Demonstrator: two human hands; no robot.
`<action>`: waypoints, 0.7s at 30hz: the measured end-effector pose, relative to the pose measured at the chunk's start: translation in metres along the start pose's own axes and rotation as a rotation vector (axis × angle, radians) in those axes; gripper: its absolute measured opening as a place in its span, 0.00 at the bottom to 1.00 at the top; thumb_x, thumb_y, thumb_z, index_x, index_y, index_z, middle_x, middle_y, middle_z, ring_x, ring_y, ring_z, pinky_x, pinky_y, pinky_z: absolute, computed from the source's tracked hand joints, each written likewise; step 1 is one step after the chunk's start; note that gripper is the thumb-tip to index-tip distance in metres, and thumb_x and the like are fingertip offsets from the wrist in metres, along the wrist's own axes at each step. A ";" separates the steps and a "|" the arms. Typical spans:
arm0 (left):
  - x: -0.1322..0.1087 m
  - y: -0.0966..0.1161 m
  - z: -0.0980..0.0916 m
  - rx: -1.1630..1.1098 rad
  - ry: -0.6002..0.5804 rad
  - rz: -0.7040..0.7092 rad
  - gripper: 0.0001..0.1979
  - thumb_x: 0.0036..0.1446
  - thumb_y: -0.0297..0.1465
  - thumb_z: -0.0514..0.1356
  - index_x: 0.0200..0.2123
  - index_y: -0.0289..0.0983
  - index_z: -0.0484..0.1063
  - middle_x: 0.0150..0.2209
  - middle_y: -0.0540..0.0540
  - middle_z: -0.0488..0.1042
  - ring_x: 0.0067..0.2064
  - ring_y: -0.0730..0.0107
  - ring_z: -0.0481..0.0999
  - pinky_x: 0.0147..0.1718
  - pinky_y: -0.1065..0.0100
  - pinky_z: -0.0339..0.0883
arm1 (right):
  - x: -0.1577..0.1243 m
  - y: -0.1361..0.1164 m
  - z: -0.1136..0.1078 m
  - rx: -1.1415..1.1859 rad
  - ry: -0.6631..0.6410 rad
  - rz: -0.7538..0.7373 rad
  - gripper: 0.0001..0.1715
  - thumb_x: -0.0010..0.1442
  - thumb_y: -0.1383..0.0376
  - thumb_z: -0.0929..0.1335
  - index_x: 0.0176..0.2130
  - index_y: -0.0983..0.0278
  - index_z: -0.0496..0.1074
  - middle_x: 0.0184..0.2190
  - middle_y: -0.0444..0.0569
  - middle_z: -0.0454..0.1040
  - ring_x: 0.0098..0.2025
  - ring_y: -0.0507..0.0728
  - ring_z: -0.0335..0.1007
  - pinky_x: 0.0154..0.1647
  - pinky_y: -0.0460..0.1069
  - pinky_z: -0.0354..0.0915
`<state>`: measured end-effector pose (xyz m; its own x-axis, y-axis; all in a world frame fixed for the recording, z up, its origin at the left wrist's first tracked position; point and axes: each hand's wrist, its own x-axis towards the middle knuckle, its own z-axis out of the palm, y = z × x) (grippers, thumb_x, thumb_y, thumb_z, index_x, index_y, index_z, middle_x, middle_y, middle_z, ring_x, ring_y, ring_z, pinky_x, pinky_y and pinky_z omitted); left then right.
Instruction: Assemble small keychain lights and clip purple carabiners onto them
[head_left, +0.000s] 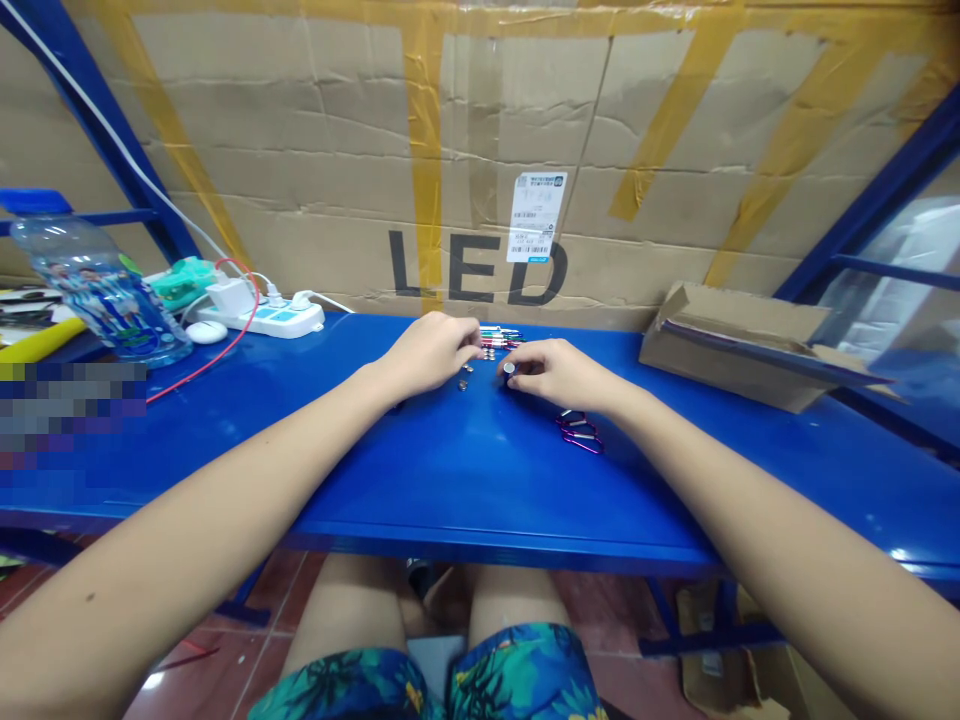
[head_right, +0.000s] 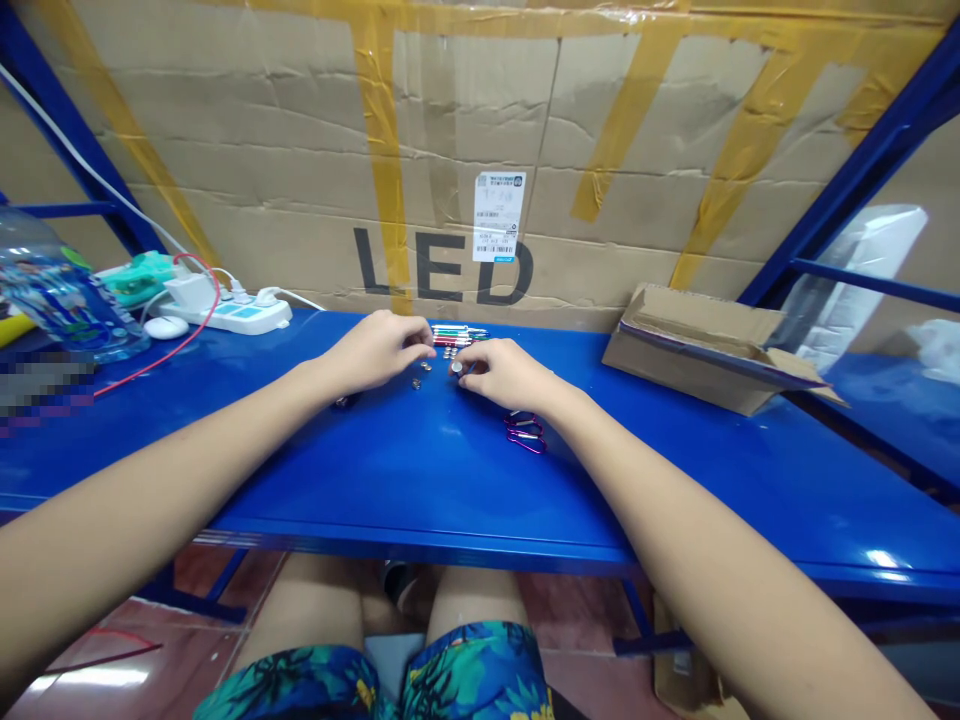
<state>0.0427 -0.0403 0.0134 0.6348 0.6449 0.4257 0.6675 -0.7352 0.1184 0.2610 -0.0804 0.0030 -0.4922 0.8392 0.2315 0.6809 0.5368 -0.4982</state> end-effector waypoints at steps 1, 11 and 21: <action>-0.001 0.005 0.000 -0.052 0.049 0.042 0.06 0.62 0.31 0.58 0.37 0.37 0.74 0.34 0.47 0.80 0.36 0.64 0.77 0.37 0.65 0.65 | 0.000 0.000 0.000 0.007 0.006 0.012 0.13 0.56 0.66 0.66 0.40 0.64 0.79 0.34 0.47 0.78 0.35 0.55 0.70 0.39 0.48 0.63; -0.004 0.024 0.008 -0.081 0.084 0.303 0.10 0.65 0.27 0.54 0.40 0.38 0.75 0.42 0.44 0.79 0.44 0.63 0.77 0.44 0.64 0.67 | -0.001 0.000 -0.001 0.053 0.020 0.009 0.16 0.54 0.65 0.66 0.41 0.65 0.79 0.30 0.45 0.76 0.33 0.54 0.67 0.36 0.47 0.61; -0.006 0.023 0.005 -0.140 0.072 0.361 0.09 0.64 0.27 0.55 0.38 0.37 0.77 0.38 0.44 0.79 0.40 0.65 0.77 0.42 0.65 0.68 | 0.001 0.003 0.000 0.079 0.030 0.010 0.12 0.53 0.64 0.67 0.34 0.66 0.78 0.28 0.45 0.76 0.32 0.54 0.67 0.36 0.48 0.61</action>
<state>0.0565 -0.0599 0.0091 0.7867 0.3271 0.5236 0.3438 -0.9365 0.0684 0.2624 -0.0782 0.0021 -0.4683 0.8472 0.2511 0.6402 0.5211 -0.5644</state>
